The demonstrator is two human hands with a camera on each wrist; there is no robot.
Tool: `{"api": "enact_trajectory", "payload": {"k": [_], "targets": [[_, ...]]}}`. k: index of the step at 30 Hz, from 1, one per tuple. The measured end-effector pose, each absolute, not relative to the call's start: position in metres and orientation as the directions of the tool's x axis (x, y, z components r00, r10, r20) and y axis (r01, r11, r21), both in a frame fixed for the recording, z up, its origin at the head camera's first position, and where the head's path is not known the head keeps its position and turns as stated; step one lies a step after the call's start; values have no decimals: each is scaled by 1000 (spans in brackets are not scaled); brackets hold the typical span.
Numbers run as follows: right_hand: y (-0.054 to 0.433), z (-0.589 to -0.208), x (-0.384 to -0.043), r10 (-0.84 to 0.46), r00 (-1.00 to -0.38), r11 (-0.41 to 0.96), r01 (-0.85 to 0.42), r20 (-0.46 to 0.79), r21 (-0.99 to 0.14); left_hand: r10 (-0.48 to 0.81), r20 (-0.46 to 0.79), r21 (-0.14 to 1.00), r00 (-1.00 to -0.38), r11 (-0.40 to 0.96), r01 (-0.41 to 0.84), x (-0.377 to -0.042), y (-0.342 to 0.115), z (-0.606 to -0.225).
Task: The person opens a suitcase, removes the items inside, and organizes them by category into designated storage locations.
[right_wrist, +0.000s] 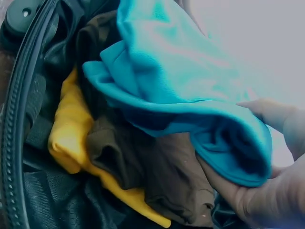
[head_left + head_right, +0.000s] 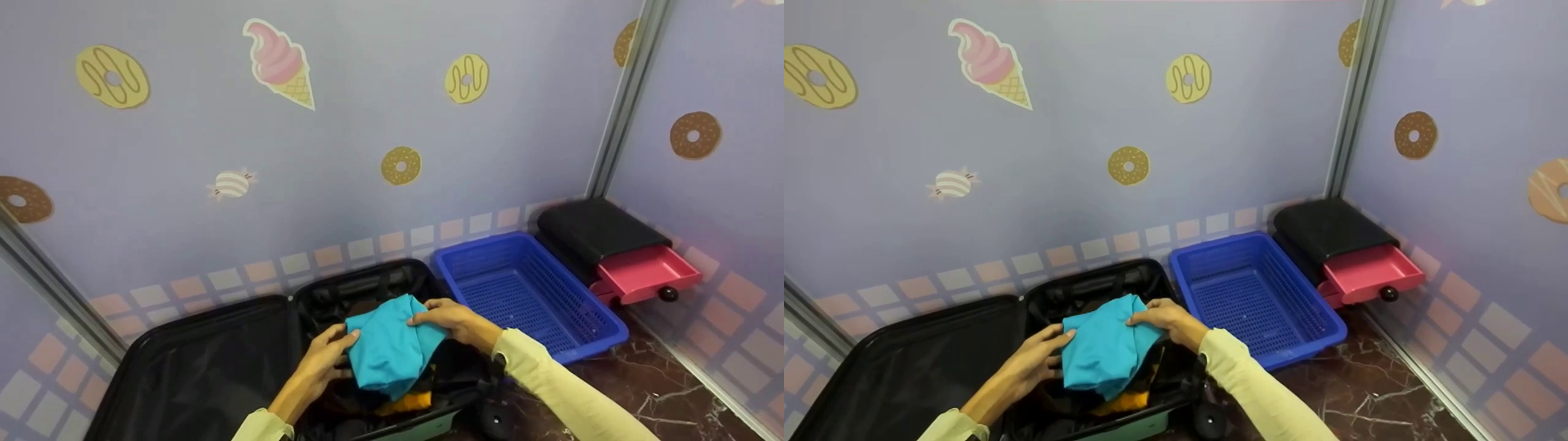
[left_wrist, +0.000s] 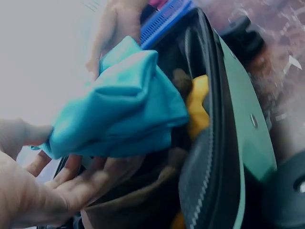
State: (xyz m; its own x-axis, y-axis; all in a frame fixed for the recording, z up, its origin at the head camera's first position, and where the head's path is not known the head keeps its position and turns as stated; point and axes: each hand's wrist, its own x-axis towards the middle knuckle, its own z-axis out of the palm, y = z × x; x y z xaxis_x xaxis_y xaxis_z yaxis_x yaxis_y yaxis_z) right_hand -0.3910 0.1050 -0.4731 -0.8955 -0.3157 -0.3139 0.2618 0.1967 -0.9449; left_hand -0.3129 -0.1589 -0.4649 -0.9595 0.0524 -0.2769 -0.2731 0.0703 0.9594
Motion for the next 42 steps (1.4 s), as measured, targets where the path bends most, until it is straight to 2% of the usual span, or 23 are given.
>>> {"api": "enact_trajectory", "payload": {"k": [5, 10, 14, 23, 30, 36, 42], "targets": [[114, -461, -391, -243, -918, 178, 275, -313, -945, 127, -242, 966, -962, -62, -251, -316, -153, -462], [128, -451, -393, -252, -916, 144, 282, -311, -948, 152, -169, 974, -974, -127, -189, -318, -144, -460], [141, -445, -393, -266, -913, 148, 277, -308, -949, 133, -127, 980, -983, -139, -145, -320, -130, -462], [190, -436, -401, -226, -920, 195, 279, -320, -940, 46, -149, 964, -988, -218, -155, -334, -73, -465], [229, -432, -413, -180, -928, 290, 267, -326, -919, -1, -139, 943, -990, -306, -132, -348, -28, -463], [264, -426, -412, -128, -960, 400, 180, -249, -899, 106, -55, 913, -993, -397, -93, -352, -1, -467], [290, -425, -415, -106, -962, 422, 185, -251, -887, 197, 30, 889, -980, -453, -64, -357, 25, -471]]}}
